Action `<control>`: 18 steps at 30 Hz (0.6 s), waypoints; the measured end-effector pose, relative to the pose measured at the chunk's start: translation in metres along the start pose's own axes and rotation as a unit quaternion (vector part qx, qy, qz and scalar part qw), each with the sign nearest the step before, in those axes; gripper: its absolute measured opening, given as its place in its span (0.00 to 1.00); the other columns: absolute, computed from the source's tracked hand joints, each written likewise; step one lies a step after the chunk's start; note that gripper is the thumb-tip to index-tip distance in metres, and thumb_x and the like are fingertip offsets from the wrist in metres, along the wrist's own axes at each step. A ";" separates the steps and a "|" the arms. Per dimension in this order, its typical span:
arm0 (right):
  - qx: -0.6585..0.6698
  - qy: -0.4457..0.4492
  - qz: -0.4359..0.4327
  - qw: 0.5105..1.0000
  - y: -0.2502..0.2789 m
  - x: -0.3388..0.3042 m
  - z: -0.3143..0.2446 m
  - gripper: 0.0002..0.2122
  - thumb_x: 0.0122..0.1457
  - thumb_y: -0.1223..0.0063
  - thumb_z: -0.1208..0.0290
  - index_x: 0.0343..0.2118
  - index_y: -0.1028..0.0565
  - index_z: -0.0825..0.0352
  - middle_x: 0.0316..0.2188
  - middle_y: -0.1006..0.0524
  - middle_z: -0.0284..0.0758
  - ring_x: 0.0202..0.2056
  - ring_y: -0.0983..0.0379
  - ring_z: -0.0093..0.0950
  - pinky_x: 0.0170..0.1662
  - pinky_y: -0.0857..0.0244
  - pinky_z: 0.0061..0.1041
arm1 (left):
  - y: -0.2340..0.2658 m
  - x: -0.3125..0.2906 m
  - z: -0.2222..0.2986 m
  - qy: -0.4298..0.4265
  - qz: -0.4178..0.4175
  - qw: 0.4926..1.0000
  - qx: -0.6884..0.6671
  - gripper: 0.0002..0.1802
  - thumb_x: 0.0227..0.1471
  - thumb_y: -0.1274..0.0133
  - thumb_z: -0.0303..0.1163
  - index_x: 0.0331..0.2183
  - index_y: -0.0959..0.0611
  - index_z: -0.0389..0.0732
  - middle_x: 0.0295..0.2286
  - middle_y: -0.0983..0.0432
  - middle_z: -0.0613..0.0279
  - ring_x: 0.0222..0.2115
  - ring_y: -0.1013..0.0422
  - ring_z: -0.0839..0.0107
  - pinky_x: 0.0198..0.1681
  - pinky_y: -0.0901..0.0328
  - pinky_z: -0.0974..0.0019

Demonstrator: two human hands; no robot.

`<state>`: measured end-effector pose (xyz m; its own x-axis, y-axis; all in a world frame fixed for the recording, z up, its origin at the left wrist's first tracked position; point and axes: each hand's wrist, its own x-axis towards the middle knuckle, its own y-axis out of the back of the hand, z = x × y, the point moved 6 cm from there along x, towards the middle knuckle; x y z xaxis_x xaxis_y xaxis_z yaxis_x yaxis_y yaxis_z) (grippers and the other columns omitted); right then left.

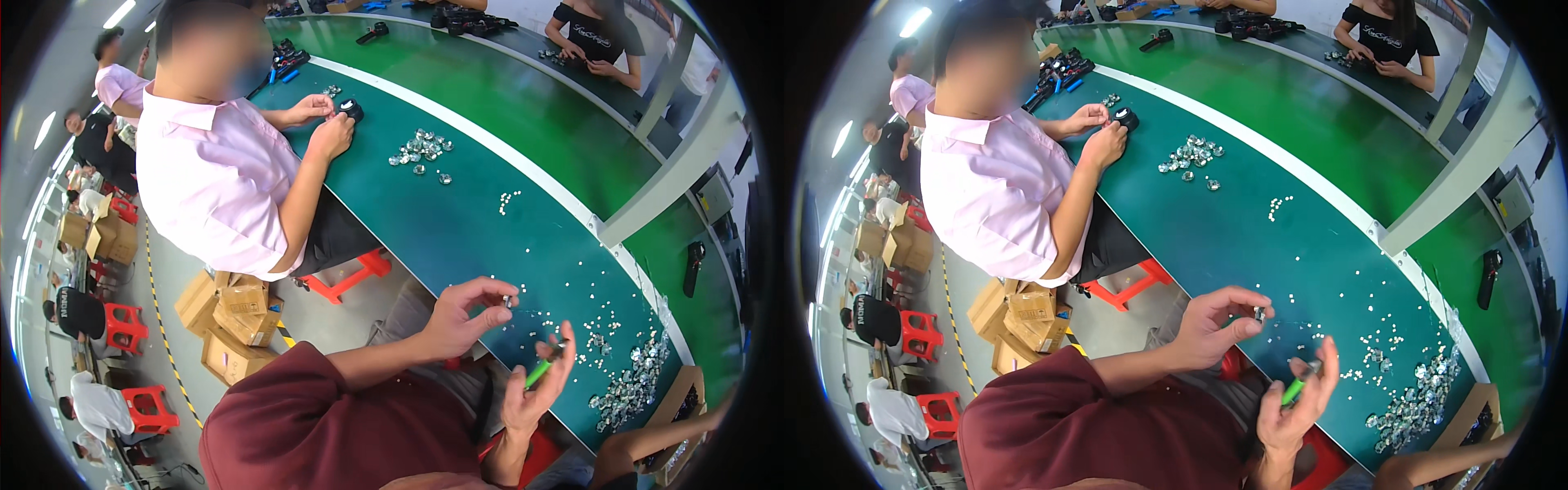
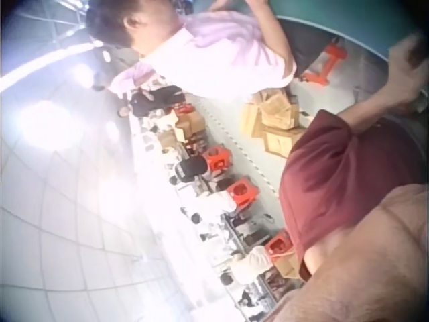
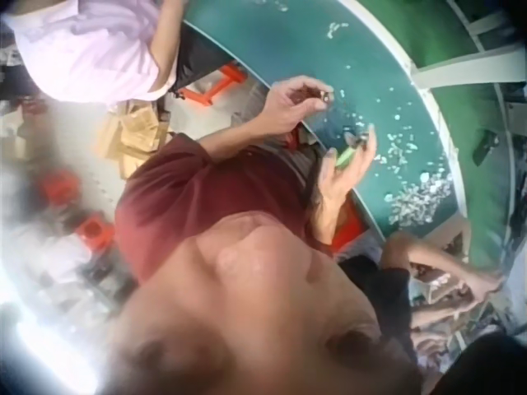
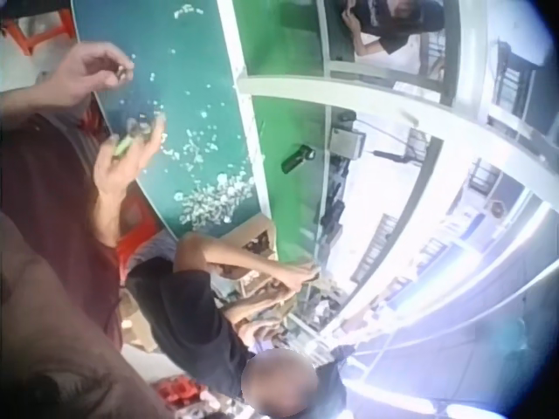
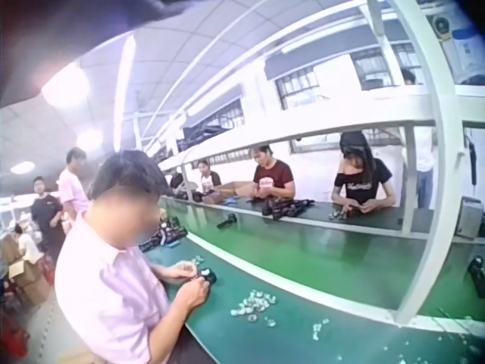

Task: Trim excess pins or material from small electronic components using diagonal cutters on an assembly line.

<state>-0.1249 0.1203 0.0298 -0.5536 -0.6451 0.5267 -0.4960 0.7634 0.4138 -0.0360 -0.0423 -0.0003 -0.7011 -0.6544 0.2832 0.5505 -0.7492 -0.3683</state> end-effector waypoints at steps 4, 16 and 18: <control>-0.090 0.065 0.046 0.993 0.014 -0.017 0.024 0.27 0.49 0.54 0.86 0.56 0.39 0.71 0.60 0.38 0.61 0.48 0.31 0.50 0.44 0.29 0.38 | 0.009 -0.001 -0.009 -0.093 0.038 0.951 0.292 0.16 0.54 0.36 0.26 0.45 0.18 0.35 0.37 0.20 0.55 0.32 0.24 0.71 0.37 0.28 0.69; -0.094 0.067 0.068 0.991 0.003 -0.024 0.043 0.31 0.55 0.50 0.77 0.63 0.41 0.70 0.58 0.36 0.63 0.54 0.33 0.58 0.50 0.30 0.44 | -0.013 0.006 -0.031 -0.080 -0.017 0.898 0.433 0.16 0.51 0.36 0.32 0.43 0.17 0.40 0.36 0.20 0.56 0.34 0.23 0.58 0.37 0.29 0.60; -0.120 0.060 0.055 0.990 0.003 -0.021 0.044 0.34 0.56 0.50 0.77 0.67 0.46 0.63 0.59 0.37 0.64 0.51 0.32 0.57 0.47 0.30 0.44 | -0.017 0.005 -0.030 -0.121 -0.028 0.874 0.469 0.17 0.51 0.36 0.33 0.43 0.17 0.42 0.37 0.20 0.60 0.33 0.24 0.62 0.34 0.31 0.62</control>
<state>-0.1442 0.1346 -0.0126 -0.5052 -0.5610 0.6558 -0.2569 0.8232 0.5063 -0.0628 -0.0299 -0.0188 -0.6856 -0.5312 0.4979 0.7269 -0.4614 0.5087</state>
